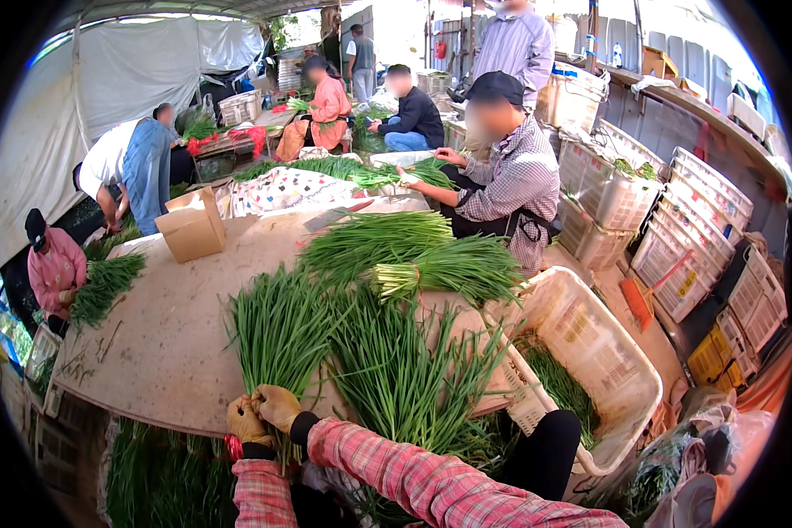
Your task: The person bundles green onions by gathering them into a bunch, securing them with a red rubber band, and placing the finished bundle into a crate.
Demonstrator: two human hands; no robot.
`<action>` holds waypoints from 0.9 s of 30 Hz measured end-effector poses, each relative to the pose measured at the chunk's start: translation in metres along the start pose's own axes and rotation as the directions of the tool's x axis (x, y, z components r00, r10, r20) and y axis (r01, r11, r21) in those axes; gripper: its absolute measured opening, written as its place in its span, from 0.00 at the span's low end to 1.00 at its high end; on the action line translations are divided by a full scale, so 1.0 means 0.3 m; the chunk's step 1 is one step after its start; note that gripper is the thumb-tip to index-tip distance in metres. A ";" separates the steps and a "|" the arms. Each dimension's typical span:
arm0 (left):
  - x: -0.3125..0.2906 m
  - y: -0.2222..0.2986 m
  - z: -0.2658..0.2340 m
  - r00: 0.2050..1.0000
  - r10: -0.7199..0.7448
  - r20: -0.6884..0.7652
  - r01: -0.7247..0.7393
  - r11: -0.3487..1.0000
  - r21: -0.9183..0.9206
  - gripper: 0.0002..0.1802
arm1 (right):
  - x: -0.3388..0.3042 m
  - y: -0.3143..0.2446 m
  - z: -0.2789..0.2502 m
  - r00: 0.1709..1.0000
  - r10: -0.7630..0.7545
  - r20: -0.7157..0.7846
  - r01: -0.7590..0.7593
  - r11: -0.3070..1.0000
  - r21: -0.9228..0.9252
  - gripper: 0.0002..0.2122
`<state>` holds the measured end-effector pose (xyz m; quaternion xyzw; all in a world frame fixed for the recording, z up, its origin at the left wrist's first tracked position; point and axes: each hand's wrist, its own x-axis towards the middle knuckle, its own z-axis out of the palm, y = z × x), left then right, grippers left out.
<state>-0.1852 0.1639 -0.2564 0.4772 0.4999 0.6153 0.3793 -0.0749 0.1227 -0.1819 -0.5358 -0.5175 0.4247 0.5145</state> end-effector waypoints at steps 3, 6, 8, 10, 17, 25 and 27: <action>-0.009 0.065 -0.010 0.998 0.037 0.042 -0.044 0.983 0.175 0.06 | -0.008 0.003 0.009 0.985 -0.135 -0.110 0.104 0.961 -0.256 0.06; 0.043 -0.003 -0.058 0.993 0.037 0.113 -0.058 0.980 0.189 0.07 | 0.002 0.000 0.031 0.977 -0.181 -0.115 0.124 0.914 -0.387 0.07; 0.064 -0.005 -0.058 0.990 0.020 0.140 -0.050 0.977 0.208 0.07 | 0.019 -0.007 0.033 0.977 -0.189 -0.102 0.129 0.895 -0.426 0.08; 0.052 0.071 -0.052 0.987 -0.010 0.160 -0.038 0.955 0.295 0.08 | 0.018 -0.003 0.033 0.972 -0.207 -0.113 0.134 0.879 -0.457 0.09; 0.048 0.066 -0.072 0.974 -0.023 0.225 -0.013 0.987 0.160 0.08 | 0.018 0.006 0.041 0.964 -0.247 -0.097 0.161 0.835 -0.526 0.09; 0.026 0.084 -0.067 0.979 -0.025 0.204 -0.001 0.992 0.126 0.08 | 0.008 0.003 0.046 0.956 -0.275 -0.102 0.182 0.828 -0.530 0.08; 0.023 0.099 -0.064 0.979 -0.026 0.204 -0.001 0.991 0.131 0.07 | 0.008 0.009 0.050 0.956 -0.274 -0.106 0.179 0.830 -0.528 0.08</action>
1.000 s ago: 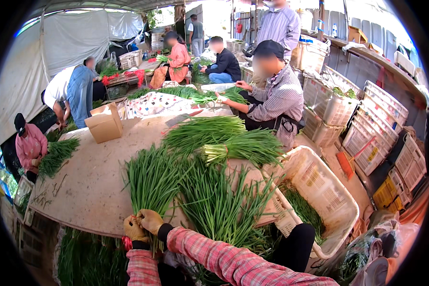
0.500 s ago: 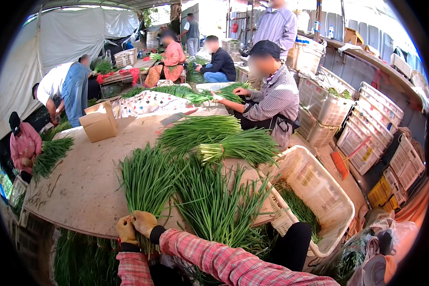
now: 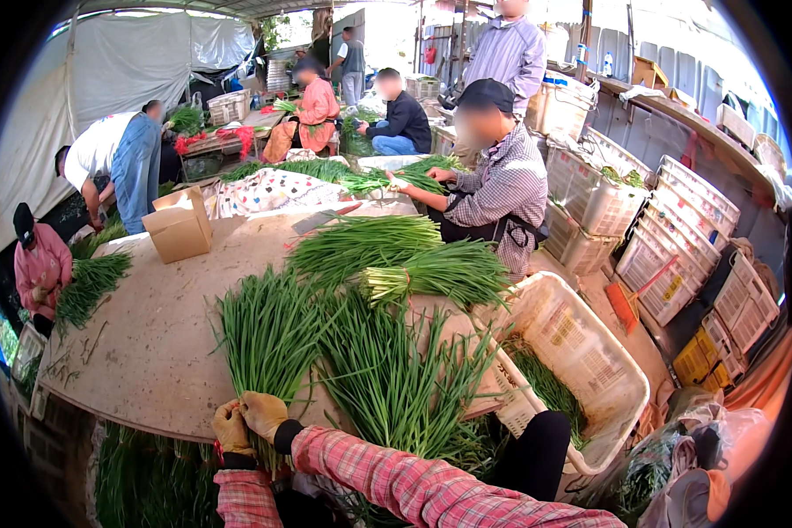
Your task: The person bundles green onions by gathering them into a bunch, securing them with a red rubber band, and placing the finished bundle into a crate.
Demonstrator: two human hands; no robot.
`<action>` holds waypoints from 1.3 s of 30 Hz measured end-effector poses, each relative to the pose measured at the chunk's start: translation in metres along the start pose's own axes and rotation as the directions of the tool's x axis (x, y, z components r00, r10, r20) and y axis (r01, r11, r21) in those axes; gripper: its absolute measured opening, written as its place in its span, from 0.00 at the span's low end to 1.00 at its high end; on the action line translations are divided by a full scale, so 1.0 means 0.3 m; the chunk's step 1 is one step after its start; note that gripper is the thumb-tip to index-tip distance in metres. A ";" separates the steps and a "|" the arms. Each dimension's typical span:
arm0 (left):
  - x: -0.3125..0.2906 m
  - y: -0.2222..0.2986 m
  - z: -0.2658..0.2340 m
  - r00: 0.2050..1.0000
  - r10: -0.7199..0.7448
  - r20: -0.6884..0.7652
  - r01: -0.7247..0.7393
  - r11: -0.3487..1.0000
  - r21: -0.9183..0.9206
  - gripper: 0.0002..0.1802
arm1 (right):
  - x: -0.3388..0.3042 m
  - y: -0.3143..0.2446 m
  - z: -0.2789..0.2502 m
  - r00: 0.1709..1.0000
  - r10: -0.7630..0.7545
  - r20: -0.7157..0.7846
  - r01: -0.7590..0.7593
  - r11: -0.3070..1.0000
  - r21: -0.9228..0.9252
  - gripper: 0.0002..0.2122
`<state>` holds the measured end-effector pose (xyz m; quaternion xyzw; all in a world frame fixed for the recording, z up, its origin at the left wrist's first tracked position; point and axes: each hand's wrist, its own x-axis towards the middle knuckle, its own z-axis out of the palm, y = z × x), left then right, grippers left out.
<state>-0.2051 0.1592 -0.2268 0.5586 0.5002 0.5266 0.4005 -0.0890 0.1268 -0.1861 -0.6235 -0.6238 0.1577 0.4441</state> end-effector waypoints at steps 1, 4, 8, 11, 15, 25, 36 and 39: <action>0.000 0.002 -0.002 1.000 -0.002 0.001 0.002 1.000 0.000 0.07 | 0.001 0.001 0.006 1.000 0.013 0.011 -0.013 1.000 -0.004 0.08; -0.004 0.021 -0.001 0.999 -0.027 0.018 0.027 1.000 -0.012 0.07 | 0.000 0.009 0.013 1.000 -0.002 0.002 0.002 1.000 -0.023 0.08; -0.001 0.025 -0.009 0.997 -0.067 0.035 0.068 0.997 -0.048 0.08 | 0.002 0.008 0.018 1.000 0.003 0.003 -0.003 0.999 -0.035 0.08; 0.008 0.001 -0.024 0.995 -0.092 0.037 0.093 0.994 -0.051 0.08 | 0.000 -0.010 0.009 1.000 -0.010 0.005 0.010 0.999 -0.034 0.08; 0.006 -0.005 -0.010 0.990 -0.125 0.066 0.135 0.974 -0.181 0.09 | 0.001 -0.002 0.002 0.999 -0.033 0.001 0.033 0.996 -0.079 0.07; 0.006 0.041 -0.028 0.993 -0.023 0.113 0.013 0.997 0.082 0.13 | 0.009 -0.011 -0.040 1.000 -0.016 -0.022 0.012 0.988 -0.153 0.08; -0.021 0.053 -0.037 0.966 -0.216 0.143 0.254 0.897 -0.361 0.09 | 0.030 -0.025 -0.038 0.999 0.028 0.021 -0.023 0.977 -0.213 0.08; -0.017 0.037 -0.039 0.971 -0.195 0.135 0.232 0.901 -0.366 0.09 | 0.031 -0.023 -0.034 0.999 0.025 0.031 -0.018 0.977 -0.210 0.09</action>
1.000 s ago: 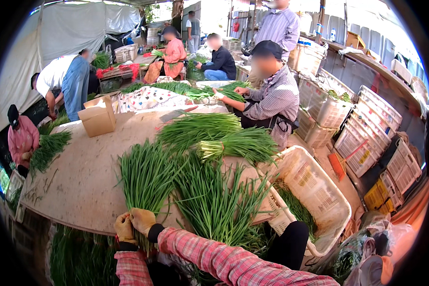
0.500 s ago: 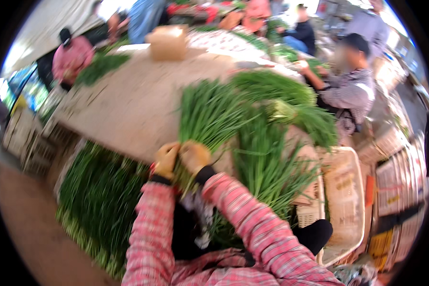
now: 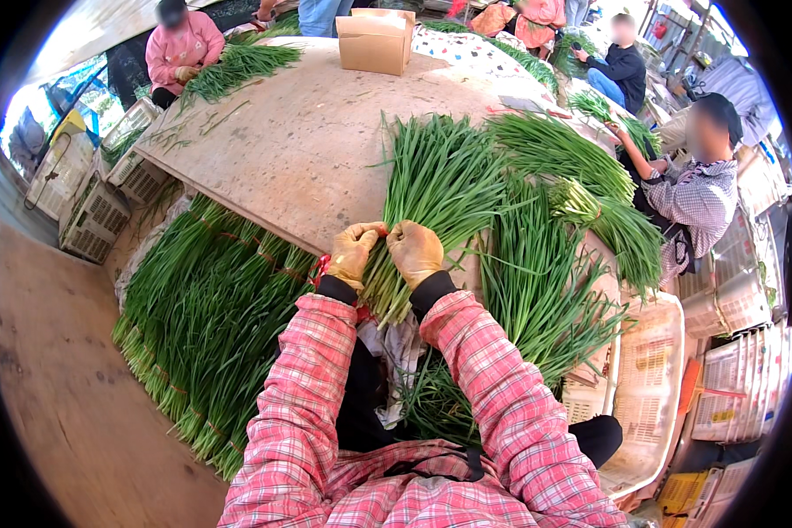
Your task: The person bundles green onions by gathering them into a bunch, securing them with a red rubber band, and placing the finished bundle into a crate.
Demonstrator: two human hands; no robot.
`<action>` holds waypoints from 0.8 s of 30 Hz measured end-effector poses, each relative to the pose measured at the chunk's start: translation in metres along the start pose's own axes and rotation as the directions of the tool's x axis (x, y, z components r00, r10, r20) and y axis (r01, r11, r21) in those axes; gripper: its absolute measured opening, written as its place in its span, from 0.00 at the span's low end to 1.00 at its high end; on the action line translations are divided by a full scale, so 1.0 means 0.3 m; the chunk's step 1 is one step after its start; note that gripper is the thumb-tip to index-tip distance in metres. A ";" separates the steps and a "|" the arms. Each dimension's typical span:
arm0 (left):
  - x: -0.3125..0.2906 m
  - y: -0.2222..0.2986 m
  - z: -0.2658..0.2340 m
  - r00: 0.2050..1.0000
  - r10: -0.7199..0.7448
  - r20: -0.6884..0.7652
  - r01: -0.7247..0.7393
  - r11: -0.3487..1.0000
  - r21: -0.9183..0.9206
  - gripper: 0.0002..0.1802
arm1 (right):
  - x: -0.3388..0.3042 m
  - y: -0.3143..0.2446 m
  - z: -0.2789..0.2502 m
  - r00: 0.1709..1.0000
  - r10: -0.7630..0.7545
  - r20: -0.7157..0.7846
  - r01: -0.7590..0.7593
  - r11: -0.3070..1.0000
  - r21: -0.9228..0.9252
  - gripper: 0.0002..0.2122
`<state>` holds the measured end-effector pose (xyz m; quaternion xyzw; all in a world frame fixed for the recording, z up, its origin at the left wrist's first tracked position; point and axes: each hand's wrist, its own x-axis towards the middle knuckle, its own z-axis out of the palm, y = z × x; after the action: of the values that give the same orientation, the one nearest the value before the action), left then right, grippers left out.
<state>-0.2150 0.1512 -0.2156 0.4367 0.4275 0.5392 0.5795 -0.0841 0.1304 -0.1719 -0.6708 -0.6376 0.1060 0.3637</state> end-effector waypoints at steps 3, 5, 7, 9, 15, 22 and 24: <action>0.009 -0.015 -0.007 1.000 0.007 0.020 -0.006 1.000 -0.030 0.09 | 0.001 0.000 0.000 1.000 0.000 0.003 0.000 1.000 -0.007 0.09; 0.013 -0.028 -0.013 0.999 0.023 0.030 -0.021 0.998 -0.062 0.10 | 0.002 -0.005 0.000 1.000 0.001 0.013 -0.001 1.000 -0.015 0.09; 0.012 -0.033 -0.009 0.998 0.048 0.034 -0.045 0.994 -0.101 0.11 | 0.000 -0.010 -0.005 1.000 0.000 0.027 0.000 1.000 -0.020 0.09; 0.008 -0.027 -0.010 0.996 0.070 0.061 -0.067 0.997 -0.044 0.12 | -0.001 -0.007 -0.006 0.998 -0.019 0.064 0.019 1.000 -0.006 0.10; -0.008 0.012 0.006 0.979 0.157 0.130 -0.187 0.946 0.266 0.15 | -0.002 0.023 -0.005 0.996 -0.087 0.022 0.087 0.996 0.023 0.11; 0.000 0.011 -0.039 0.981 0.148 0.125 -0.176 0.950 0.258 0.12 | 0.001 -0.012 0.030 0.992 -0.055 0.110 0.049 0.997 0.052 0.11; 0.003 -0.003 -0.032 0.981 0.129 0.143 -0.155 0.969 0.190 0.13 | -0.005 -0.010 0.015 0.994 -0.040 0.097 0.033 0.997 0.072 0.11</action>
<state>-0.2241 0.1526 -0.2189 0.5563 0.4089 0.5041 0.5189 -0.0895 0.1305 -0.1738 -0.6397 -0.6629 0.1546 0.3570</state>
